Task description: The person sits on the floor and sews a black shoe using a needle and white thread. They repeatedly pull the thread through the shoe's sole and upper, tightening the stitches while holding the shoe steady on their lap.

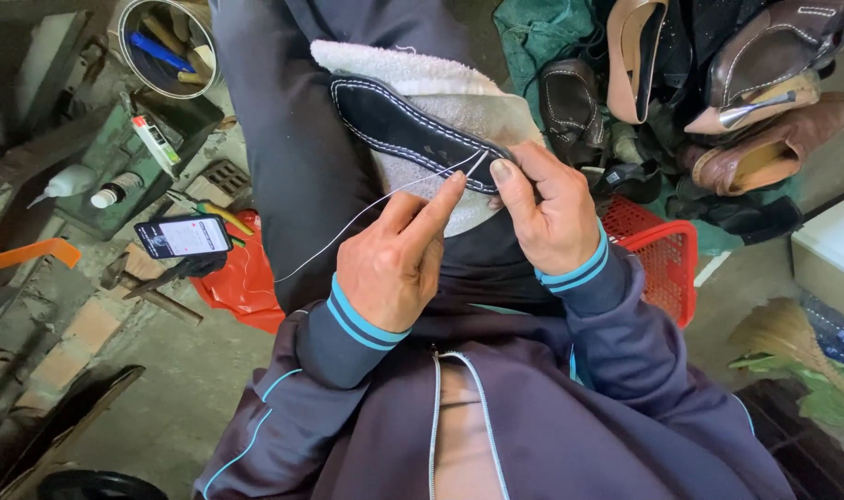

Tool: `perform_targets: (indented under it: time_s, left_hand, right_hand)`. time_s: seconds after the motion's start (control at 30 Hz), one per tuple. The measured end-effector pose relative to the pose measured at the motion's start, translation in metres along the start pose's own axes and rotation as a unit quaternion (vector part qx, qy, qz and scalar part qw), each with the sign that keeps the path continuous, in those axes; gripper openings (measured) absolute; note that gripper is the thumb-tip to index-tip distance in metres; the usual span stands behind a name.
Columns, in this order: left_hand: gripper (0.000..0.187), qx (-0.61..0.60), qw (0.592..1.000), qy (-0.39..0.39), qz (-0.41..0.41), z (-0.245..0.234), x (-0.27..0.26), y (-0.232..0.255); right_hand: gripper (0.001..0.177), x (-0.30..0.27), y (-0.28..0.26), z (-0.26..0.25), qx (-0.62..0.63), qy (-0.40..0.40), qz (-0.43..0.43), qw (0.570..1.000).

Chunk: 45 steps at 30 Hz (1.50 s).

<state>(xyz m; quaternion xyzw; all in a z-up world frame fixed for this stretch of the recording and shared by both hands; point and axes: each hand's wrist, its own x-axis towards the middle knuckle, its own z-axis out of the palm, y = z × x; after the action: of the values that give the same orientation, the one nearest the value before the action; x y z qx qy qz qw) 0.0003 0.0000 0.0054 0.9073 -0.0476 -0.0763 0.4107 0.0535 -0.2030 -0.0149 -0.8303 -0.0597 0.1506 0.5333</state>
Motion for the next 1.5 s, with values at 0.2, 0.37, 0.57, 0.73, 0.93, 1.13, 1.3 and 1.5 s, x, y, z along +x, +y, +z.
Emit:
perform_targets:
  time_s: [0.2, 0.37, 0.57, 0.73, 0.93, 1.13, 1.3, 1.5]
  left_hand:
    - [0.044, 0.006, 1.000, 0.006, 0.002, 0.001, -0.004, 0.002]
    - [0.046, 0.047, 0.999, -0.010, -0.005, -0.004, -0.005, 0.005]
    - [0.050, 0.135, 0.990, -0.040, 0.008, -0.031, -0.005, 0.009]
    - [0.059, 0.241, 0.968, -0.072, 0.027, -0.042, -0.010, 0.013]
    - [0.062, 0.256, 0.965, -0.052, 0.029, -0.032, -0.011, 0.012]
    - [0.061, 0.250, 0.965, -0.071, 0.024, -0.030, -0.013, 0.006]
    - [0.063, 0.278, 0.960, -0.022, 0.038, -0.023, -0.020, 0.007]
    - [0.060, 0.199, 0.978, -0.060, 0.001, -0.024, -0.019, -0.001]
  right_hand:
    - [0.031, -0.002, 0.000, 0.001, -0.012, 0.002, -0.022, 1.000]
    - [0.024, 0.001, -0.016, 0.003, -0.052, 0.004, -0.045, 0.998]
    - [0.015, -0.007, -0.032, 0.013, -0.159, 0.021, -0.078, 0.984]
    - [0.008, -0.016, -0.050, 0.021, -0.267, -0.003, -0.142, 0.953]
    - [0.010, -0.016, -0.045, 0.021, -0.303, 0.012, -0.152, 0.941]
    - [0.008, -0.015, -0.050, 0.021, -0.310, -0.008, -0.165, 0.936]
    - [0.007, -0.015, -0.052, 0.022, -0.316, -0.011, -0.175, 0.932]
    - [0.012, -0.015, -0.052, 0.021, -0.314, -0.017, -0.182, 0.932]
